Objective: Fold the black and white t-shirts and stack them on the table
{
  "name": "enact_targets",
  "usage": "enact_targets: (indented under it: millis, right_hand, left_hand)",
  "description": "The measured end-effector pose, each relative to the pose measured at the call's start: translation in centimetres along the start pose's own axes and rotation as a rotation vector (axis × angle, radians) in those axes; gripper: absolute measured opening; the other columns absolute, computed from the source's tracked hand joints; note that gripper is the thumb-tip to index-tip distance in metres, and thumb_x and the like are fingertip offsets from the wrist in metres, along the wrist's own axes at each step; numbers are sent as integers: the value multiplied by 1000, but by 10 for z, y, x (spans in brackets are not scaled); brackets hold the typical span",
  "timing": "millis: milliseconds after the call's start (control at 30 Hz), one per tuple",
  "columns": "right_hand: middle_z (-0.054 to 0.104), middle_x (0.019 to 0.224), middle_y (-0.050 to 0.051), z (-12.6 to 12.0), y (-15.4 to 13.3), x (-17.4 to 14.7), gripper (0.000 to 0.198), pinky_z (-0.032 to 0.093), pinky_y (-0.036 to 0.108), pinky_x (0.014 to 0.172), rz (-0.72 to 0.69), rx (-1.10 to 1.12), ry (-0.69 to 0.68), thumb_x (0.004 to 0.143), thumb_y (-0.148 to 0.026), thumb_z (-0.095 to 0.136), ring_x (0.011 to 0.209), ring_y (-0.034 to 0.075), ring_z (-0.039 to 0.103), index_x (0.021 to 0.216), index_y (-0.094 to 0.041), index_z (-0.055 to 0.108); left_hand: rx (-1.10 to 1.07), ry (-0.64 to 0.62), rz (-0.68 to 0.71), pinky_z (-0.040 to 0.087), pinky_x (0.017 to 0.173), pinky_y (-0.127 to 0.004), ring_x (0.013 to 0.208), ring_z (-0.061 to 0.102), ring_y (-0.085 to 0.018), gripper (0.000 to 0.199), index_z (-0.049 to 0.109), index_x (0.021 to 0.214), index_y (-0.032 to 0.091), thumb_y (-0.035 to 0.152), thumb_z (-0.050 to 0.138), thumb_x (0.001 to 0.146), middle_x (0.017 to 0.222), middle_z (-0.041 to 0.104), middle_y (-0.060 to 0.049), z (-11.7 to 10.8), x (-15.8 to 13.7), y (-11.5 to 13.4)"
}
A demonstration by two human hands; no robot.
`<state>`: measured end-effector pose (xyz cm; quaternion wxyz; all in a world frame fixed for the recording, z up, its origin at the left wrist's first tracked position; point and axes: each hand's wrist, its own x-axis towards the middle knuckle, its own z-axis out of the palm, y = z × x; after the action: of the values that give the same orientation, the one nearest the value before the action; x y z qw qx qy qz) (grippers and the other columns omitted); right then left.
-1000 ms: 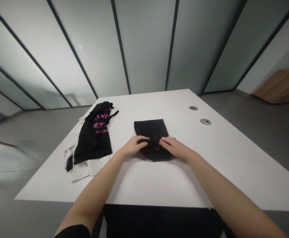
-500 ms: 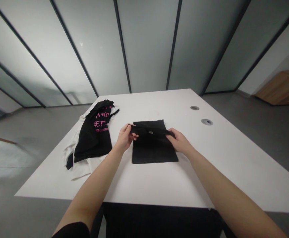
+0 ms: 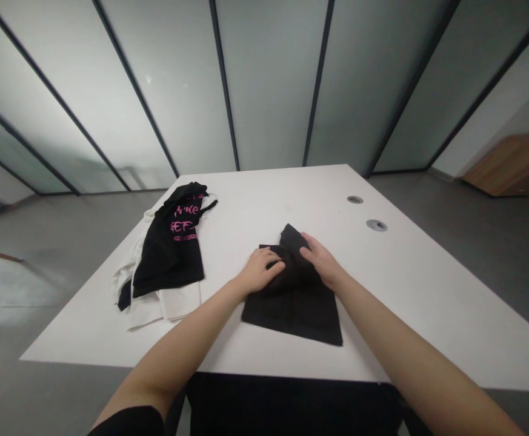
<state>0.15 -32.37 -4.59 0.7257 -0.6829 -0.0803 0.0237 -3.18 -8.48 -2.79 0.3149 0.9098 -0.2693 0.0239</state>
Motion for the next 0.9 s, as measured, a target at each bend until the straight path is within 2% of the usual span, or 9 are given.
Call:
enact_targets:
  millis: [100,167,233,333,433,533,633,733,900]
  right_hand:
    - [69,148,8,10,-5,-9,68,43,52,124,-69,-48,-99,80,-41,88,140,30,61,142,-30,62]
    - [76,134,5,14,-12,-14,54,52,51,116,-49,73,-112,86,-39,82,127,28,69,136,-32,64]
    - [79,121,2,15,-18,-16,45,58,49,107,-4,247,-106,86,-39,82,115,27,74,128,-32,66]
    - [80,110,0,8,-23,-14,41,62,47,99,77,442,-101,81,-36,87,105,27,77,118,-32,68]
    - [80,101,-3,1,-24,-9,40,66,42,86,122,536,-33,79,-32,88,95,24,77,114,-35,68]
    - [78,99,-5,-3,-24,-5,40,65,33,70,119,561,34,83,-34,86,85,19,75,117,-38,66]
    - [77,117,0,-2,-25,-6,40,65,31,67,142,517,12,89,-43,79,90,19,74,126,-38,62]
    - [75,124,4,2,-26,-10,37,65,31,67,184,440,-5,95,-49,72,95,21,74,128,-36,61]
    - [73,130,7,12,-27,-20,42,64,33,71,156,286,-88,96,-48,71,103,24,73,134,-35,60]
  left_hand:
    - [-8,-38,39,43,120,-57,138,59,-38,67,64,146,25,66,69,93,147,68,-14,2,-3,12]
    - [-38,-4,35,41,120,-61,142,56,-42,92,50,159,23,64,82,83,156,60,-17,8,-5,19]
    - [-108,60,11,39,122,-63,146,53,-42,97,42,164,21,52,85,82,162,54,-19,14,-4,26]
    - [-278,151,-54,42,122,-60,140,60,-38,65,56,154,21,33,71,91,153,64,-15,17,1,28]
    - [-557,211,-173,52,114,-55,123,70,-36,34,75,123,18,34,66,94,127,79,-11,7,7,20]
    - [-980,383,-364,55,112,-51,121,73,-35,37,77,112,17,45,76,88,118,82,-11,-19,9,9]
    - [-1288,595,-476,57,111,-48,120,75,-33,38,77,107,18,48,74,84,107,83,-10,-63,2,4]
    - [-1324,843,-340,59,111,-49,121,74,-34,34,77,102,19,43,63,82,102,83,-7,-116,-19,17]
    - [-1132,1388,-15,57,113,-51,133,68,-34,59,72,130,27,46,49,79,127,78,2,-175,-61,79]
